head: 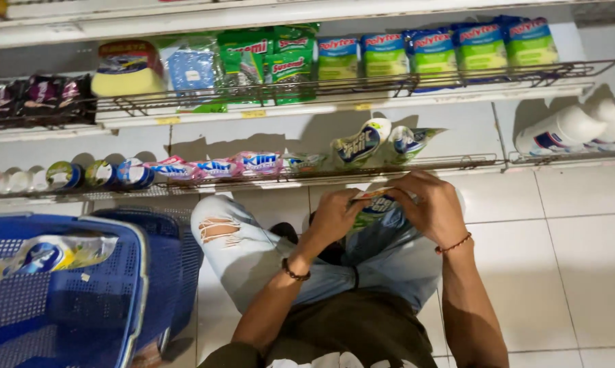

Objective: Organizing and stocking household cleaning supplies and toiletries on store shelves.

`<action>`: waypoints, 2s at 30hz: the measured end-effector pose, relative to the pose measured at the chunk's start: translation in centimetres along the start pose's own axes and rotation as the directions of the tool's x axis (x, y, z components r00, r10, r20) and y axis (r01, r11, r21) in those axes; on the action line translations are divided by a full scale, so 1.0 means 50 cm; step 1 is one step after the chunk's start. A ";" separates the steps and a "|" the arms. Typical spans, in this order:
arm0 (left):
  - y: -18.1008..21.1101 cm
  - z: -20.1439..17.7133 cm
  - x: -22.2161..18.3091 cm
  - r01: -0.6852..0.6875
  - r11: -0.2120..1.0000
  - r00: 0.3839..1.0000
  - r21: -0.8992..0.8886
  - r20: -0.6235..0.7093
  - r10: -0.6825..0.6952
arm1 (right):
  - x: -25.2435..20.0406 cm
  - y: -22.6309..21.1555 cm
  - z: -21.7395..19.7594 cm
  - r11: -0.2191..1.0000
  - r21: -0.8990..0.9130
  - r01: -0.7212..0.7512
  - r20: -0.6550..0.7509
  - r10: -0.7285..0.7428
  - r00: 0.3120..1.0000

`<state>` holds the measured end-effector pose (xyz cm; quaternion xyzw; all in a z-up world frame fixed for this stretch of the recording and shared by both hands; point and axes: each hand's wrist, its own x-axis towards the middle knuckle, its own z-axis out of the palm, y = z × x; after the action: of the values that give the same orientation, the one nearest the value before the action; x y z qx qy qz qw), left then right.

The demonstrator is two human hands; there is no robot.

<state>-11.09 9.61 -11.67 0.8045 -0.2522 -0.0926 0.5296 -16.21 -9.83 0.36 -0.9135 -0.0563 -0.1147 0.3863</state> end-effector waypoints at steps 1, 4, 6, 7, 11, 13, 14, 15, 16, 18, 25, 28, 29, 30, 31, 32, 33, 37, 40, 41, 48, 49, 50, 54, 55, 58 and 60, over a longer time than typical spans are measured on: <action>-0.007 0.019 0.008 -0.015 1.000 1.000 0.013 0.010 0.015 | -0.009 0.012 -0.005 0.997 -0.067 0.038 -0.032 -0.040 0.999; 0.003 0.057 0.040 -0.101 0.995 0.995 0.000 0.000 0.101 | -0.034 0.053 -0.028 0.995 -0.090 -0.041 -0.061 0.035 0.997; 0.035 0.062 0.071 -0.102 0.994 0.995 -0.049 0.002 0.102 | -0.033 0.066 -0.050 0.979 -0.141 -0.148 -0.073 0.139 0.988; 0.052 0.064 0.086 -0.096 0.991 0.995 -0.094 -0.001 0.097 | -0.033 0.072 -0.061 0.951 -0.184 -0.248 -0.083 0.236 0.968; 0.062 0.070 0.094 -0.133 0.972 0.991 -0.195 -0.060 0.123 | -0.039 0.132 -0.109 0.974 -0.223 -0.038 -0.207 -0.009 0.978; 0.052 0.068 0.089 -0.218 0.955 0.971 -0.203 -0.140 0.192 | -0.039 0.156 -0.139 0.957 -0.289 -0.034 -0.262 -0.045 0.964; 0.033 0.068 0.079 -0.220 0.954 0.972 -0.206 -0.135 0.195 | -0.039 0.182 -0.152 0.956 -0.292 -0.040 -0.267 -0.041 0.963; 0.014 0.069 0.071 -0.203 0.957 0.976 -0.209 -0.122 0.180 | -0.039 0.208 -0.165 0.940 -0.336 -0.055 -0.276 -0.043 0.960; -0.005 0.069 0.063 -0.185 0.959 0.980 -0.213 -0.109 0.165 | -0.039 0.235 -0.179 0.922 -0.380 -0.070 -0.284 -0.044 0.958; -0.033 0.060 0.034 -0.126 0.968 0.991 -0.215 -0.073 0.112 | -0.031 0.275 -0.200 0.901 -0.426 -0.079 -0.293 -0.055 0.954; -0.051 -0.010 -0.039 0.066 0.982 0.997 -0.178 -0.031 -0.072 | 0.006 0.426 -0.226 0.871 -0.488 -0.049 -0.286 -0.106 0.952; -0.070 -0.025 -0.058 0.089 0.980 0.993 -0.177 -0.062 -0.101 | 0.022 0.472 -0.213 0.888 -0.459 -0.010 -0.283 -0.136 0.950; -0.071 -0.028 -0.062 0.088 0.980 0.993 -0.177 -0.065 -0.101 | 0.028 0.482 -0.205 0.889 -0.459 -0.006 -0.282 -0.139 0.949; -0.072 -0.032 -0.066 0.106 0.978 0.990 -0.177 -0.070 -0.120 | 0.035 0.491 -0.197 0.898 -0.441 0.001 -0.263 -0.130 0.956; -0.073 -0.037 -0.071 0.125 0.976 0.987 -0.178 -0.076 -0.141 | 0.042 0.500 -0.188 0.907 -0.422 0.009 -0.243 -0.123 0.962; -0.070 -0.041 -0.075 0.125 0.976 0.987 -0.177 -0.080 -0.141 | 0.044 0.519 -0.176 0.907 -0.421 0.014 -0.241 -0.126 0.962; -0.068 -0.046 -0.078 0.131 0.979 0.986 -0.157 -0.082 -0.146 | 0.047 0.538 -0.164 0.907 -0.419 0.025 -0.225 -0.131 0.965; -0.066 -0.064 -0.099 0.152 0.979 0.984 -0.136 -0.074 -0.163 | 0.051 0.568 -0.117 0.926 -0.376 -0.036 -0.193 -0.040 0.980; -0.060 -0.078 -0.114 0.129 0.983 0.985 -0.129 -0.095 -0.142 | 0.046 0.602 -0.088 0.931 -0.365 0.005 -0.154 -0.066 0.986; -0.061 -0.082 -0.118 0.131 0.983 0.985 -0.128 -0.097 -0.144 | 0.047 0.594 -0.083 0.932 -0.364 0.007 -0.152 -0.067 0.986; -0.060 -0.119 -0.139 0.246 0.964 0.953 -0.104 -0.153 -0.260 | 0.052 0.585 -0.076 0.948 -0.313 -0.053 -0.127 0.014 0.992; -0.056 -0.125 -0.141 0.293 0.951 0.939 -0.094 -0.160 -0.305 | 0.051 0.584 -0.080 0.956 -0.288 -0.056 -0.118 0.022 0.993; -0.056 -0.133 -0.146 0.296 0.950 0.937 -0.098 -0.165 -0.308 | 0.057 0.557 -0.085 0.956 -0.288 -0.050 -0.112 0.018 0.994; -0.055 -0.172 -0.168 0.235 0.969 0.930 -0.082 -0.272 -0.248 | 0.072 0.462 -0.106 0.951 -0.310 -0.001 -0.182 -0.058 0.982; -0.054 -0.184 -0.175 0.177 0.982 0.931 -0.068 -0.312 -0.190 | 0.075 0.441 -0.110 0.943 -0.328 0.051 -0.208 -0.125 0.970; -0.036 -0.224 -0.192 0.164 0.986 0.915 -0.028 -0.370 -0.162 | 0.097 0.371 -0.109 0.943 -0.323 0.081 -0.239 -0.164 0.957; -0.016 -0.247 -0.200 0.182 0.983 0.896 -0.014 -0.410 -0.171 | 0.122 0.286 -0.101 0.968 -0.241 0.075 -0.231 -0.132 0.964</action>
<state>-14.27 24.87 -8.37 0.8321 -0.0630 0.0334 0.5501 -8.39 -23.32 -4.60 -0.9266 -0.0422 -0.2524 0.2754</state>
